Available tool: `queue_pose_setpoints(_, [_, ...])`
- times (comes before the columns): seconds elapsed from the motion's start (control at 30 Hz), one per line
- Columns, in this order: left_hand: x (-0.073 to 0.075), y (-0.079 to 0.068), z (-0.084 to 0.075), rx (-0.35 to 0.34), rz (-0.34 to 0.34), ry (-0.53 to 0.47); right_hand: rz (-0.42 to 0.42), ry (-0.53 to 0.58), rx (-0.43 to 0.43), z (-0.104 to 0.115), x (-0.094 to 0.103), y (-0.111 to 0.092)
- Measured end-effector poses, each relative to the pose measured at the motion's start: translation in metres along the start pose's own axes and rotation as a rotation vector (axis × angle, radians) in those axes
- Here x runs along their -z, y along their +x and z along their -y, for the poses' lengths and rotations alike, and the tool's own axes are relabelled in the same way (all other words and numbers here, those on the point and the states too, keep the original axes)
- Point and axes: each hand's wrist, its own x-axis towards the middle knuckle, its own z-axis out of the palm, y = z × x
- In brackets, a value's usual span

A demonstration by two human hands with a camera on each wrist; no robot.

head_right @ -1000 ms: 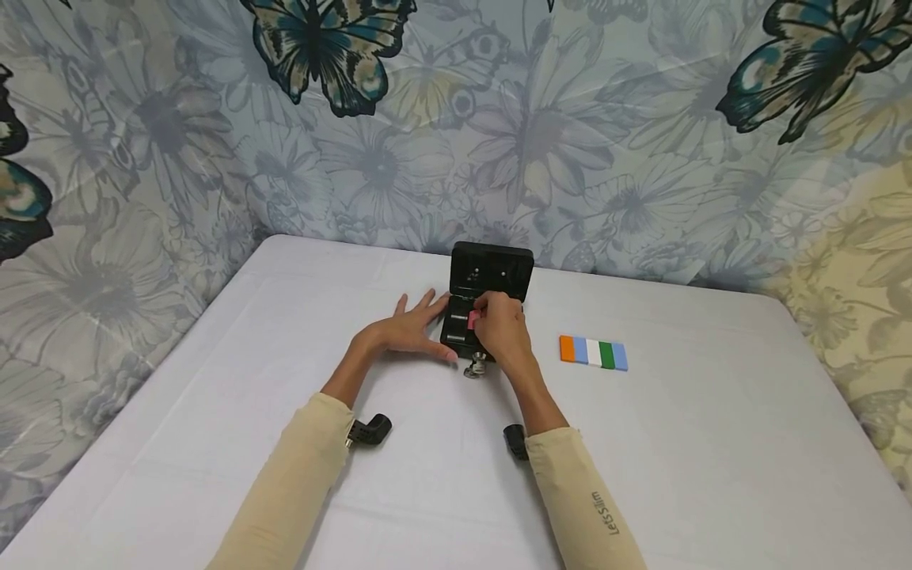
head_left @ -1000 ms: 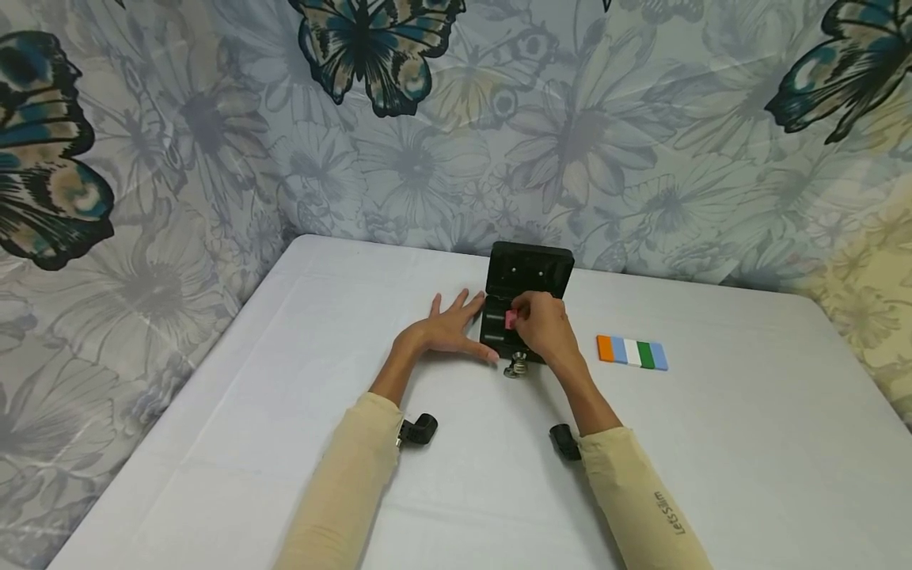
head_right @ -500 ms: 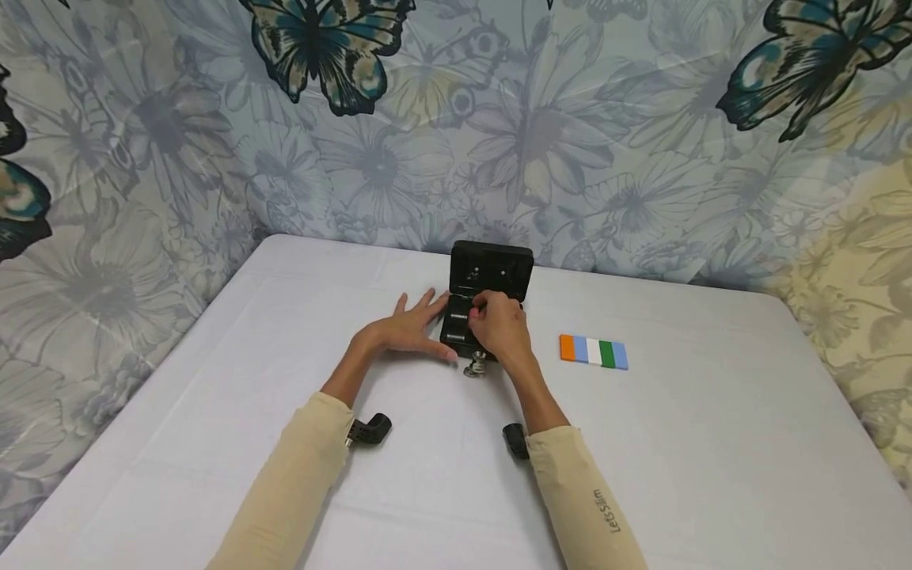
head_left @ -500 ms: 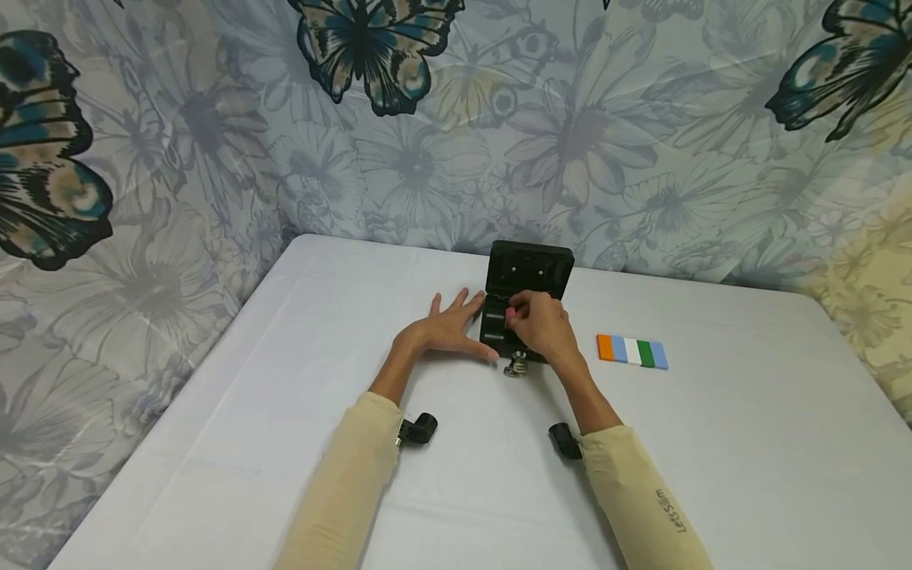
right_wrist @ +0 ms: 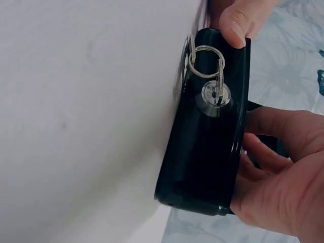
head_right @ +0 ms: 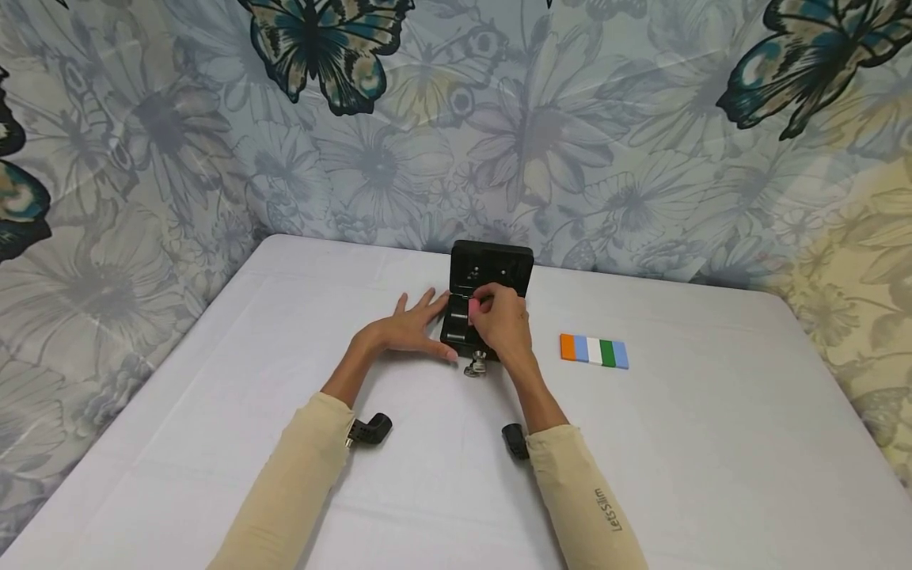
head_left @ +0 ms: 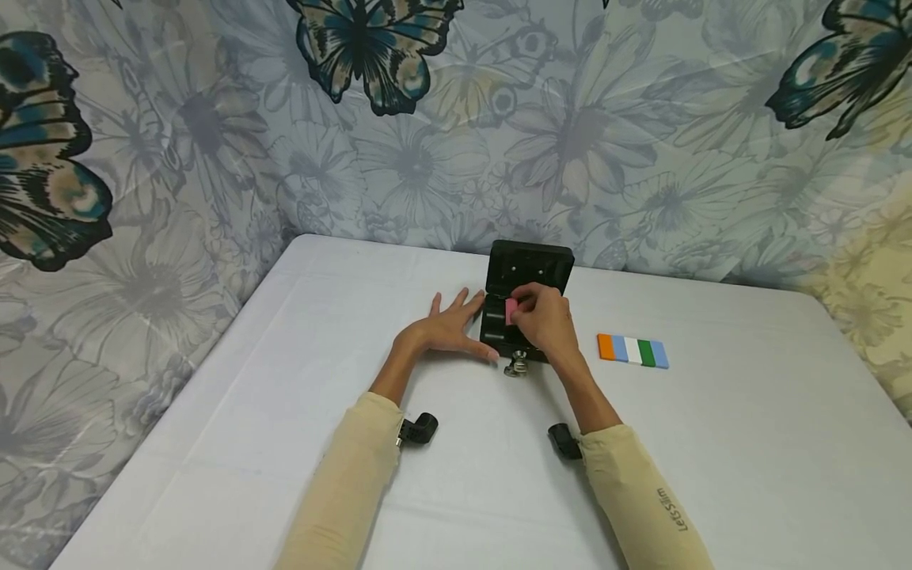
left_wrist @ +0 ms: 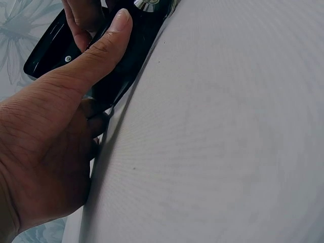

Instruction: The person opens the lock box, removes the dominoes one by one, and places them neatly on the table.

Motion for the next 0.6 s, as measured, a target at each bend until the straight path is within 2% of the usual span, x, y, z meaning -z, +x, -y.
queue_pose_setpoints(0.3, [0.000, -0.002, -0.002, 0.008, -0.007, 0.008, 0.045, 0.126, -0.022, 0.002, 0.016, 0.001])
queue_pose_setpoints(0.6, [0.000, -0.001, -0.002, 0.007, -0.009, 0.013, 0.085, 0.155, -0.002, 0.003, 0.036, -0.001])
